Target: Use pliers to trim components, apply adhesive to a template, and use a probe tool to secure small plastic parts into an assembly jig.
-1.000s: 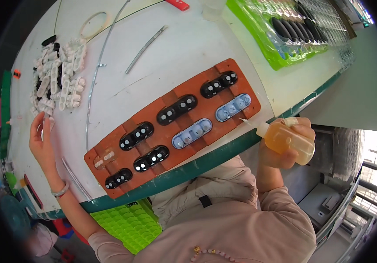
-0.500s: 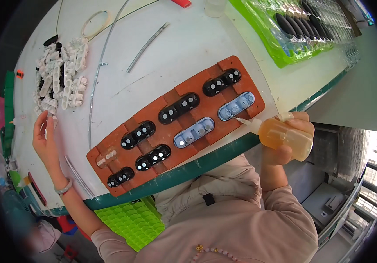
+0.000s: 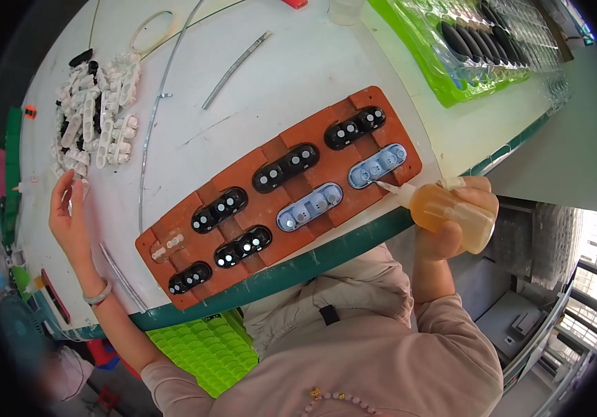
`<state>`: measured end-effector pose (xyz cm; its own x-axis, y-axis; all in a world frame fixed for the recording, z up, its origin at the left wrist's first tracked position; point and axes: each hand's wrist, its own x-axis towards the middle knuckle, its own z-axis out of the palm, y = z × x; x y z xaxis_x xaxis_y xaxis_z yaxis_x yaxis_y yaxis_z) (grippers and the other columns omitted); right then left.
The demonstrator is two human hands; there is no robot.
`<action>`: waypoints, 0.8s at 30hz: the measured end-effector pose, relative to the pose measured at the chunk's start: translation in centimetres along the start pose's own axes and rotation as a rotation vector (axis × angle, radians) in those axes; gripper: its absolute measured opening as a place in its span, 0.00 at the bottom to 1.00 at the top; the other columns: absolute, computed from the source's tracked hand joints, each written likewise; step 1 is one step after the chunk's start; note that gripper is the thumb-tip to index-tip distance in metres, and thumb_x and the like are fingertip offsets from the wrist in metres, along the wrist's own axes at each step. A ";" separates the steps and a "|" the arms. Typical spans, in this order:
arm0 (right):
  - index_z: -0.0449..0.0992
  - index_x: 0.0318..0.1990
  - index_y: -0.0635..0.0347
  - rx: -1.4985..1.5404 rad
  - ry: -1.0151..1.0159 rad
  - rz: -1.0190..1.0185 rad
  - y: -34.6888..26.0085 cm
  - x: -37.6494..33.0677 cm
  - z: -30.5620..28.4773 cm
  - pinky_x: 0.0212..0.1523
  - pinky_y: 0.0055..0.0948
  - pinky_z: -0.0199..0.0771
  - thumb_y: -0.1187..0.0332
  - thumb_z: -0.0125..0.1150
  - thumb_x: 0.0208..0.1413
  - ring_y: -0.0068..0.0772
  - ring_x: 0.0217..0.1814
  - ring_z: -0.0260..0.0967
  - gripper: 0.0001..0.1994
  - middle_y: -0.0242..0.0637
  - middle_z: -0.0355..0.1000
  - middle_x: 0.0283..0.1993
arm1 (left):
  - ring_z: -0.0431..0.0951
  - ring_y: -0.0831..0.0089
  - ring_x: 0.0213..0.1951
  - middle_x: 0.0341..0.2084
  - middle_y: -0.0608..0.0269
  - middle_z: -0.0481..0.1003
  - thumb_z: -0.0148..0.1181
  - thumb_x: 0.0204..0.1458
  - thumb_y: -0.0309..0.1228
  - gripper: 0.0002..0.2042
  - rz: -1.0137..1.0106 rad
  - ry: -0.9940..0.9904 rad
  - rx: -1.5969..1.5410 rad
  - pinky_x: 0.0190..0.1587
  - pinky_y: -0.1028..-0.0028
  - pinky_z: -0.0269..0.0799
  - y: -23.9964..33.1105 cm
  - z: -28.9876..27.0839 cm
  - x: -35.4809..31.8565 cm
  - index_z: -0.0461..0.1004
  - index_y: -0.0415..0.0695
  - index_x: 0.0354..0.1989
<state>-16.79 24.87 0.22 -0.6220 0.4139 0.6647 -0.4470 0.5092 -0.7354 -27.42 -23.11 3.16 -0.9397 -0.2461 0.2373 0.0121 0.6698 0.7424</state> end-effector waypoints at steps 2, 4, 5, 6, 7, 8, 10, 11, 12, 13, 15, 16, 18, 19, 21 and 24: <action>0.64 0.35 0.63 0.021 -0.006 -0.010 0.1 -0.1 0.1 0.36 0.26 0.66 0.47 0.57 0.44 0.30 0.31 0.63 0.25 0.39 0.61 0.32 | 0.69 0.76 0.46 0.45 0.62 0.72 0.56 0.54 0.29 0.15 0.004 0.018 -0.017 0.50 0.77 0.65 0.5 0.2 -0.3 0.71 0.38 0.49; 0.64 0.36 0.62 0.109 0.110 0.024 0.2 -0.2 0.3 0.35 0.26 0.68 0.48 0.57 0.45 0.29 0.31 0.63 0.24 0.38 0.61 0.31 | 0.70 0.76 0.46 0.45 0.63 0.72 0.56 0.54 0.29 0.15 0.014 0.024 -0.012 0.50 0.77 0.65 0.5 0.2 -0.4 0.71 0.38 0.49; 0.64 0.36 0.62 0.117 0.105 0.028 -0.1 -0.3 0.3 0.35 0.26 0.68 0.48 0.57 0.45 0.29 0.31 0.63 0.24 0.38 0.61 0.31 | 0.70 0.76 0.46 0.44 0.63 0.73 0.56 0.54 0.29 0.15 0.027 0.027 -0.011 0.50 0.77 0.65 0.4 0.1 -0.3 0.71 0.38 0.49; 0.64 0.36 0.62 0.166 0.090 0.057 -0.6 -0.3 0.2 0.35 0.26 0.69 0.48 0.58 0.45 0.30 0.31 0.64 0.24 0.38 0.61 0.32 | 0.70 0.76 0.46 0.44 0.63 0.73 0.56 0.54 0.29 0.15 0.021 0.033 -0.003 0.50 0.77 0.65 0.4 0.1 -0.2 0.71 0.38 0.49; 0.64 0.37 0.62 0.216 0.073 0.086 -1.1 -0.5 0.0 0.35 0.27 0.70 0.47 0.58 0.45 0.30 0.32 0.64 0.25 0.38 0.60 0.32 | 0.70 0.76 0.46 0.44 0.63 0.73 0.57 0.53 0.29 0.15 0.023 0.024 -0.003 0.49 0.77 0.65 0.5 0.3 -0.2 0.71 0.39 0.48; 0.64 0.37 0.62 0.225 0.066 0.090 -1.3 -0.8 -0.2 0.35 0.27 0.70 0.47 0.58 0.45 0.30 0.32 0.64 0.25 0.38 0.60 0.32 | 0.71 0.76 0.45 0.43 0.64 0.73 0.57 0.53 0.29 0.14 0.024 0.015 -0.004 0.49 0.77 0.65 0.7 0.5 -0.2 0.72 0.39 0.48; 0.60 0.43 0.59 0.277 -0.107 0.154 -2.1 -1.6 -0.5 0.35 0.27 0.71 0.41 0.64 0.42 0.31 0.36 0.65 0.33 0.39 0.61 0.38 | 0.71 0.76 0.45 0.43 0.64 0.73 0.57 0.53 0.30 0.14 0.012 0.029 0.011 0.49 0.77 0.65 1.2 0.6 -0.4 0.72 0.40 0.47; 0.61 0.43 0.59 0.335 -0.167 0.249 -3.2 -1.7 -0.5 0.36 0.27 0.71 0.44 0.67 0.41 0.31 0.37 0.66 0.33 0.39 0.62 0.39 | 0.71 0.76 0.45 0.42 0.64 0.73 0.58 0.53 0.30 0.14 0.010 0.034 0.017 0.49 0.76 0.65 1.4 0.7 -0.4 0.73 0.40 0.47; 0.61 0.43 0.59 0.341 -0.173 0.251 -3.3 -1.9 -0.2 0.36 0.27 0.71 0.44 0.67 0.41 0.31 0.37 0.66 0.33 0.39 0.62 0.39 | 0.71 0.76 0.45 0.42 0.64 0.73 0.58 0.53 0.30 0.14 0.005 0.039 0.022 0.49 0.76 0.65 1.5 0.7 -0.4 0.73 0.40 0.47; 0.61 0.43 0.59 0.327 -0.294 0.170 -3.3 -2.0 0.0 0.35 0.27 0.71 0.45 0.68 0.40 0.31 0.37 0.66 0.33 0.39 0.62 0.39 | 0.71 0.76 0.45 0.42 0.64 0.73 0.58 0.52 0.30 0.14 0.004 0.040 0.025 0.50 0.76 0.65 1.6 0.7 -0.5 0.73 0.41 0.47; 0.63 0.44 0.59 0.373 -0.413 0.092 -3.8 -2.1 0.9 0.34 0.26 0.71 0.48 0.72 0.37 0.32 0.38 0.67 0.33 0.39 0.63 0.39 | 0.71 0.76 0.46 0.42 0.64 0.73 0.59 0.52 0.31 0.14 0.003 0.043 0.026 0.50 0.75 0.65 1.6 0.8 -0.5 0.73 0.41 0.47; 0.63 0.44 0.59 0.374 -0.417 0.090 -3.8 -2.1 1.0 0.34 0.26 0.71 0.48 0.72 0.37 0.32 0.38 0.67 0.33 0.39 0.63 0.39 | 0.71 0.75 0.46 0.42 0.64 0.74 0.59 0.52 0.31 0.14 0.015 0.038 0.030 0.50 0.75 0.65 1.6 0.9 -0.4 0.73 0.42 0.46; 0.63 0.44 0.59 0.243 -0.444 0.020 -4.0 -1.9 1.4 0.34 0.24 0.72 0.48 0.73 0.36 0.31 0.38 0.67 0.33 0.39 0.64 0.40 | 0.71 0.75 0.46 0.42 0.64 0.74 0.59 0.52 0.31 0.14 0.014 0.044 0.037 0.51 0.75 0.65 1.5 0.7 -0.6 0.73 0.42 0.46; 0.63 0.44 0.59 0.248 -0.453 0.018 -4.0 -1.9 1.4 0.34 0.24 0.72 0.48 0.73 0.36 0.31 0.38 0.67 0.33 0.39 0.64 0.40 | 0.71 0.75 0.46 0.42 0.64 0.74 0.59 0.52 0.31 0.14 0.015 0.046 0.048 0.51 0.74 0.65 1.6 0.6 -0.6 0.73 0.42 0.46; 0.64 0.43 0.58 0.281 -0.409 0.073 -3.7 -2.1 1.1 0.34 0.25 0.73 0.48 0.73 0.35 0.30 0.38 0.67 0.33 0.39 0.65 0.39 | 0.71 0.74 0.47 0.42 0.64 0.74 0.59 0.51 0.32 0.14 0.012 0.049 0.056 0.52 0.74 0.64 1.7 0.7 -0.6 0.74 0.42 0.46; 0.64 0.43 0.57 0.232 -0.410 0.035 -3.4 -2.0 1.2 0.34 0.25 0.73 0.47 0.73 0.35 0.30 0.38 0.67 0.33 0.38 0.65 0.39 | 0.71 0.74 0.47 0.43 0.65 0.74 0.59 0.51 0.32 0.14 0.026 0.040 0.062 0.52 0.74 0.64 2.2 0.7 -0.7 0.74 0.42 0.46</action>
<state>-14.77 21.40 1.27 -0.8208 0.0718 0.5667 -0.5243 0.2991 -0.7973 -27.03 -20.96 4.15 -0.9249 -0.2550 0.2819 0.0140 0.7183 0.6956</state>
